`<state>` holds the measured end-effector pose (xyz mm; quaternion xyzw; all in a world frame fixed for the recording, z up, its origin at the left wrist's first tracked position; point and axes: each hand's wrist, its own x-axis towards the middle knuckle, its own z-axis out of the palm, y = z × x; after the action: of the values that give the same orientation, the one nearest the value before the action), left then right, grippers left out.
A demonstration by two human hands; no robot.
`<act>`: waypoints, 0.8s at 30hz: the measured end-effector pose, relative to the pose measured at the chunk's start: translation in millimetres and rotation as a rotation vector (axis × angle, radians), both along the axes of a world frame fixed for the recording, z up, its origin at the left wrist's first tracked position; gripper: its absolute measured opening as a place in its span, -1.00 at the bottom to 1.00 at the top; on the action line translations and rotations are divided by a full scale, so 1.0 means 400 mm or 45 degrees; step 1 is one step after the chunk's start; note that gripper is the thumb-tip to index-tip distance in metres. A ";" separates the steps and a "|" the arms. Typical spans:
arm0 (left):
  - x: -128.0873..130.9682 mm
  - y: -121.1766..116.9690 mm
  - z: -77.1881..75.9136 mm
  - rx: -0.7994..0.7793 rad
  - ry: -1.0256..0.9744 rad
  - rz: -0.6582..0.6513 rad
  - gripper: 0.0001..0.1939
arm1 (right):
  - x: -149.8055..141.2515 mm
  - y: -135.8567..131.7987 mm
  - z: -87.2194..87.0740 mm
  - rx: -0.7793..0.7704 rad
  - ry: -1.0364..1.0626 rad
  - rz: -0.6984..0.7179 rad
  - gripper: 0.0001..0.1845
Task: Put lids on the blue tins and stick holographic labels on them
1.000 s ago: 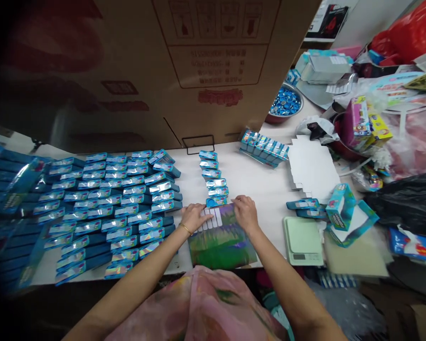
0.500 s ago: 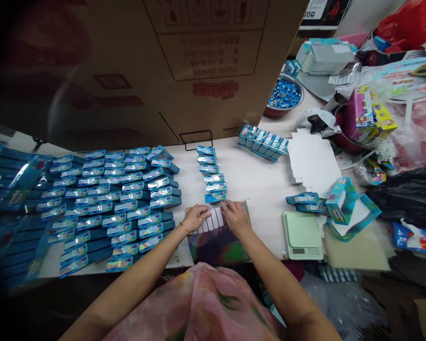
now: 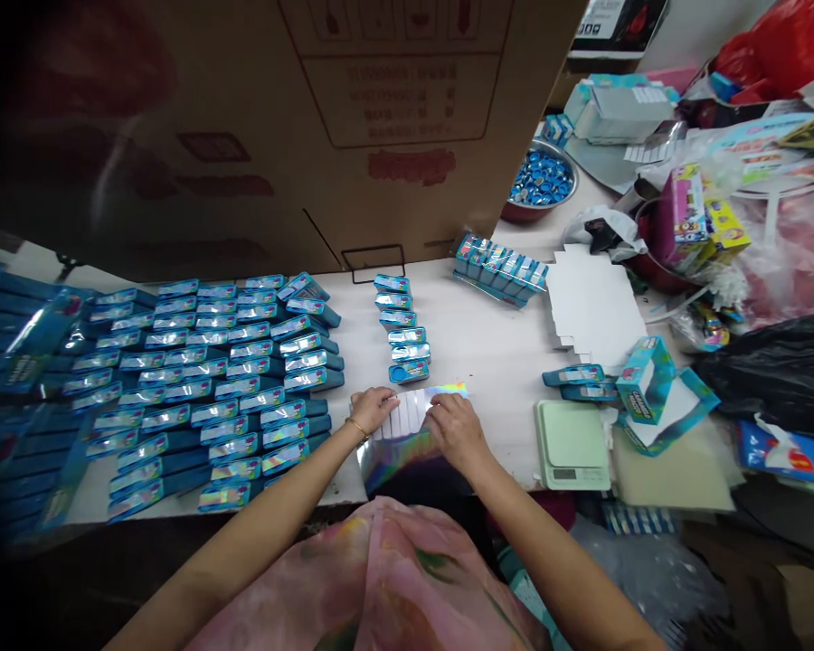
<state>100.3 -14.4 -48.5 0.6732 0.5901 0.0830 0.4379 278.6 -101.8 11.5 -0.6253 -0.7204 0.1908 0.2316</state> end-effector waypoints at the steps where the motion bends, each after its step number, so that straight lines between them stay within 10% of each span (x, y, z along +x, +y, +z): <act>1: -0.001 -0.003 -0.001 0.030 0.017 0.002 -0.90 | -0.003 0.004 0.025 -0.045 0.124 -0.063 -0.82; 5: -0.004 -0.028 0.028 0.041 -0.277 0.215 -0.77 | -0.016 0.046 0.061 -0.319 0.729 -0.412 -0.85; 11: 0.006 -0.048 0.086 -0.432 -0.903 0.676 -0.54 | -0.059 0.104 -0.003 -0.567 1.306 -0.789 -0.82; 24: 0.016 0.029 -0.003 -0.096 -0.852 0.928 -0.67 | -0.086 0.196 -0.094 -0.146 0.508 -0.662 -0.85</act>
<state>106.9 -2.6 -49.6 0.3431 0.6168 0.4209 0.5698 244.4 -23.3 -26.1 -0.7506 -0.4652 0.2841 0.3734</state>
